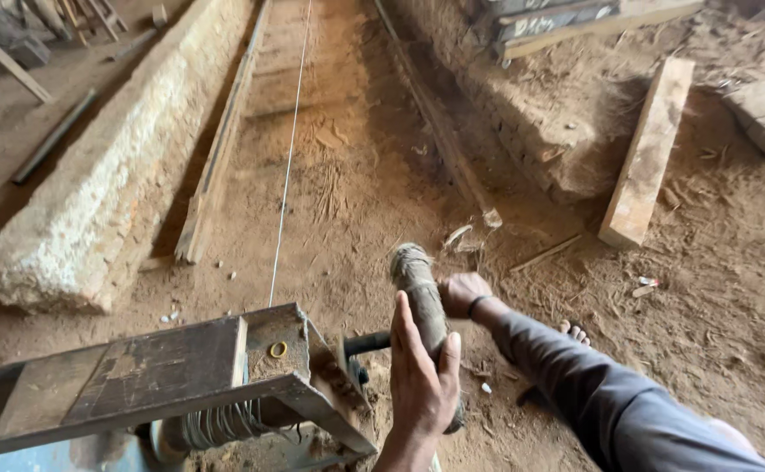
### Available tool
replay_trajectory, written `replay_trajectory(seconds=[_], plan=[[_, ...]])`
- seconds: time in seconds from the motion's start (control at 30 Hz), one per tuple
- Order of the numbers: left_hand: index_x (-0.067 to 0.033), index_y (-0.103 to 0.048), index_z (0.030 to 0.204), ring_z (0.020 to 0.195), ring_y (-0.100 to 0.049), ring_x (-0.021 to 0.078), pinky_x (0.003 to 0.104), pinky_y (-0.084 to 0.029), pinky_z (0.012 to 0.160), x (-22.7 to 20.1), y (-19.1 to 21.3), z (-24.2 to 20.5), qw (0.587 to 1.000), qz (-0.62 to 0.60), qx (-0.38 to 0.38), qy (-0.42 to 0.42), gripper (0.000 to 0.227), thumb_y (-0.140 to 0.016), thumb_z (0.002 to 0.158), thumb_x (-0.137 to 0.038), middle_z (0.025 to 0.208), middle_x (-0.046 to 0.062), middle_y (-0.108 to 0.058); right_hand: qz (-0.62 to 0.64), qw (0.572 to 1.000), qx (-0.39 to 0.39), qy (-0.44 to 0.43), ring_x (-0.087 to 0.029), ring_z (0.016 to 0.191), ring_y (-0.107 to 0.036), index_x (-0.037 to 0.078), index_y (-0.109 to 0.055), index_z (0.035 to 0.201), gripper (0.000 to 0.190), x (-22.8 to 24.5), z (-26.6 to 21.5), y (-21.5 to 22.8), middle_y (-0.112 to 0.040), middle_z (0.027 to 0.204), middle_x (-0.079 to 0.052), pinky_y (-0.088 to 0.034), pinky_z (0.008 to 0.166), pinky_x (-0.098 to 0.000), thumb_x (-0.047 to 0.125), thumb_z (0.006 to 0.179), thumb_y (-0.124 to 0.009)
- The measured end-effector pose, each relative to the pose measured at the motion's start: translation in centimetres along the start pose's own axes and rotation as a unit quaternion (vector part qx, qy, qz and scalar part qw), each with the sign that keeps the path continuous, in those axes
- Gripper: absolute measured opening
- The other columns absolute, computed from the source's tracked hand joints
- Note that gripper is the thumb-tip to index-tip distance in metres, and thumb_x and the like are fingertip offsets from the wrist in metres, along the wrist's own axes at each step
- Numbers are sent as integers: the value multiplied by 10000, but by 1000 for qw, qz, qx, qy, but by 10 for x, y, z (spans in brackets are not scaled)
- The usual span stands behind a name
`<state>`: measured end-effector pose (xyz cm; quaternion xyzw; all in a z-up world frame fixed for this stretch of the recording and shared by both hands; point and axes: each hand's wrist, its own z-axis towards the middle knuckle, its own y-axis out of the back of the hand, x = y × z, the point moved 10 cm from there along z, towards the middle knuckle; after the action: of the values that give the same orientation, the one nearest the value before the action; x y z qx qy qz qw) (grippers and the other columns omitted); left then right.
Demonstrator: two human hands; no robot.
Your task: The person turns a large winch handle by hand in a continuous circular motion, winding a cable onto a drum.
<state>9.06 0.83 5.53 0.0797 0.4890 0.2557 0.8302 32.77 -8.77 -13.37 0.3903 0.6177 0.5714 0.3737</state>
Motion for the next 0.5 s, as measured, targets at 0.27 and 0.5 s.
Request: replay_trajectory(seconds=[0.27,0.5], plan=[[-90,-84,1614,1440,-339,536,573,-458,1111,-11,-3,-12,1000,2,-1,5,846,-603,985,-313,1605,355,-196,118,989,93,10,-336,879,-720,243,-761,946,214,46,-190,1,-743,926,-99,-577,758,-473,406,832,-682],[-18,-79,1612,1450,-356,545,592,-433,1139,-24,6,-31,996,58,-45,-48,833,-586,1014,-300,1605,358,-211,83,995,22,55,-257,642,-723,232,-738,879,211,55,-217,144,-725,734,-55,-600,583,-410,412,921,-636]])
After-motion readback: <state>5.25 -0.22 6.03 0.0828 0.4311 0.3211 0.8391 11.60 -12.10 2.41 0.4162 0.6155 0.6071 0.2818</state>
